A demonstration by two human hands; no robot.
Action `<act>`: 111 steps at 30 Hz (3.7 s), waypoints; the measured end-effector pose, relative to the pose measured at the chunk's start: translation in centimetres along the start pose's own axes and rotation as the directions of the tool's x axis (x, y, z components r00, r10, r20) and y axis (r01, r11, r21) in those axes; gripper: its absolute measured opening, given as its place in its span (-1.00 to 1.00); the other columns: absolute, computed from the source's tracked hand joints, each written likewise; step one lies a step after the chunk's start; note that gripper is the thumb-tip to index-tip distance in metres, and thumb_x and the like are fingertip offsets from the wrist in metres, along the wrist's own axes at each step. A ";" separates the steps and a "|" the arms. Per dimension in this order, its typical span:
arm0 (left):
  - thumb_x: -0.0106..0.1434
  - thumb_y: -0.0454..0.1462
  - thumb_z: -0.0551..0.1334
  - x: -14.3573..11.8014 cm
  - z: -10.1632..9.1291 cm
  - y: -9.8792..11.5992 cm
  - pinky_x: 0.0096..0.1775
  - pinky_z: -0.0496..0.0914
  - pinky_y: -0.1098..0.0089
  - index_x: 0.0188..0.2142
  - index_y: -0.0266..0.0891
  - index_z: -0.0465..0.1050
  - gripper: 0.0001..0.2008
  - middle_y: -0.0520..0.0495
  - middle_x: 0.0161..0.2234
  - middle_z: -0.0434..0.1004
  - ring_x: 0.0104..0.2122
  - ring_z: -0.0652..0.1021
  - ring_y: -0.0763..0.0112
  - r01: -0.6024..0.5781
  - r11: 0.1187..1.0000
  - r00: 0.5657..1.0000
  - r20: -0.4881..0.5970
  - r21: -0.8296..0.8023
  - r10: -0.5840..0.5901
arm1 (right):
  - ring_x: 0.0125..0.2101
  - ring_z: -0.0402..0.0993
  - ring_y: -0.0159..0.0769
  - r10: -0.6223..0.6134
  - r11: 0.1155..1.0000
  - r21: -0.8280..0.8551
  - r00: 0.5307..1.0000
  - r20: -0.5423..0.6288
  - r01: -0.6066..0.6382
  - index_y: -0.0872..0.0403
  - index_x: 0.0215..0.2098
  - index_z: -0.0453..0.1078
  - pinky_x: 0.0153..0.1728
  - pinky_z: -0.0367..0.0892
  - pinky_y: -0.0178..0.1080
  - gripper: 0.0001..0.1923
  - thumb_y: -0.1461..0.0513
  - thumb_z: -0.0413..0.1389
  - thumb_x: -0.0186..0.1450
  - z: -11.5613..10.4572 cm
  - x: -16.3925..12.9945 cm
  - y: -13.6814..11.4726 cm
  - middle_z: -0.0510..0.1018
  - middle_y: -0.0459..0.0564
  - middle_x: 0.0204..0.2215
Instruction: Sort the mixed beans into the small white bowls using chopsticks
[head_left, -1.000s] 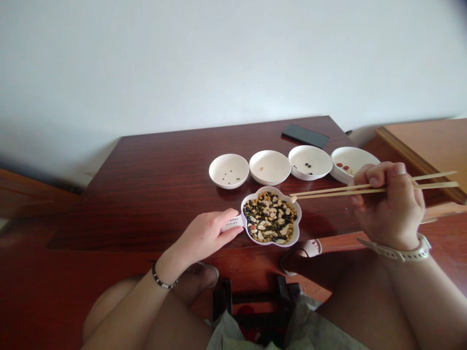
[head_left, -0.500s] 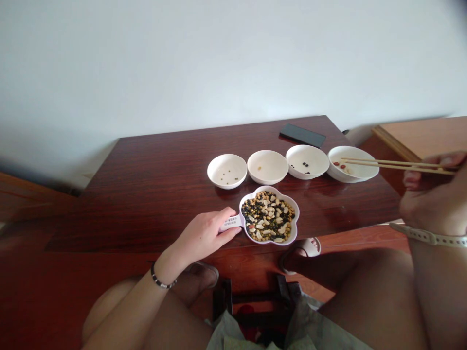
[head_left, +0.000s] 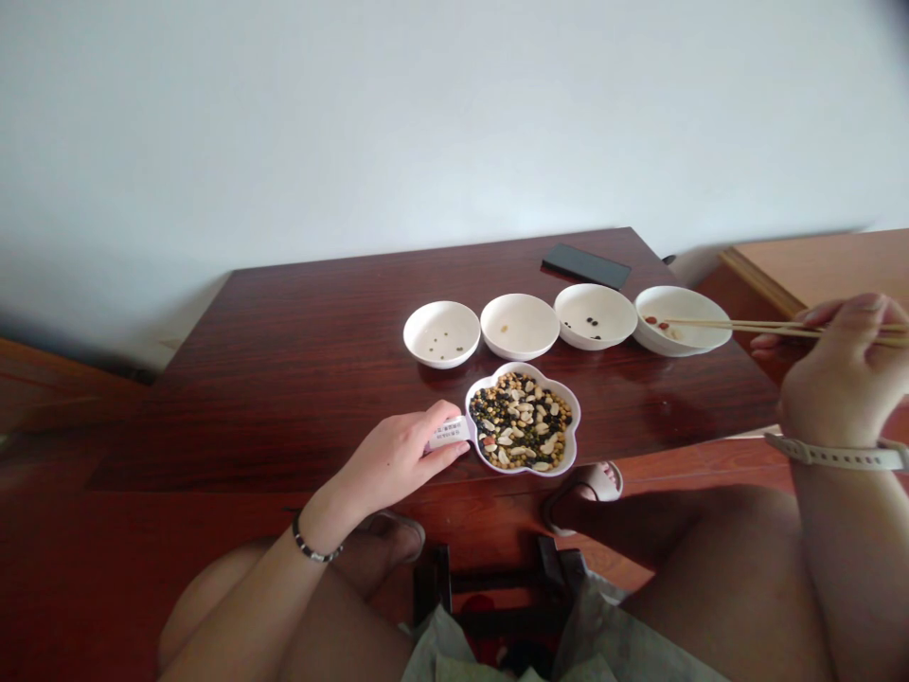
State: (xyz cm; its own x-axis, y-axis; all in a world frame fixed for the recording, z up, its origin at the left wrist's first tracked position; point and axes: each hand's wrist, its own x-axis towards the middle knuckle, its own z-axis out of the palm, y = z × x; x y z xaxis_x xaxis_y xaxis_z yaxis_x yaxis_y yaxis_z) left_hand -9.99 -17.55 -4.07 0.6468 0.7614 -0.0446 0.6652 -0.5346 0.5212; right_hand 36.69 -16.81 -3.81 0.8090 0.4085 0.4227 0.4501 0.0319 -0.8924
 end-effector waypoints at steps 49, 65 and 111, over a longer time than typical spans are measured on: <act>0.52 -0.09 0.18 0.4 -0.5 -0.5 -0.29 0.28 0.39 -0.25 -0.20 0.42 -0.74 0.08 -0.36 0.49 -0.37 0.45 0.41 0.254 0.850 0.950 -0.043 -0.462 -0.308 | -0.55 0.46 -0.36 -0.203 0.834 0.433 0.540 0.817 -0.342 0.04 -0.34 0.40 -0.61 0.37 -0.27 -0.64 0.05 0.06 0.57 2.4 -13.0 -7.8 0.41 -0.05 -0.41; 0.54 -0.07 0.14 0.4 -0.4 0.0 -0.30 0.28 0.37 -0.19 -0.16 0.46 -0.73 0.08 -0.35 0.53 -0.37 0.47 0.40 0.245 0.888 0.961 -0.023 -0.388 -0.276 | -0.52 0.44 -0.35 -0.091 0.867 0.317 0.503 0.860 -0.385 0.02 -0.31 0.38 -0.53 0.35 -0.26 -0.63 0.00 0.04 0.58 2.7 -13.4 -7.3 0.46 -0.07 -0.46; 0.53 -0.07 0.13 0.4 -0.3 0.5 -0.30 0.32 0.38 -0.19 -0.16 0.42 -0.74 0.03 -0.32 0.55 -0.37 0.48 0.36 0.238 0.871 0.959 -0.037 -0.430 -0.280 | -0.55 0.42 -0.38 -0.007 0.774 0.341 0.531 0.847 -0.534 0.02 -0.36 0.35 -0.60 0.34 -0.32 -0.60 -0.05 0.10 0.53 3.4 -12.8 -8.1 0.40 -0.07 -0.44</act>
State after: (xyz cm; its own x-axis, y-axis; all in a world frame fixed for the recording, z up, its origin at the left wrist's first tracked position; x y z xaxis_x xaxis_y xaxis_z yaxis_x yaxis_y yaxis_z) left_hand -9.54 -17.42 -3.59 0.4201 0.8938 -0.1569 0.5724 -0.1269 0.8101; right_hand 21.35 -19.20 -2.53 0.1065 0.9896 0.0968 -0.2122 0.1177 -0.9701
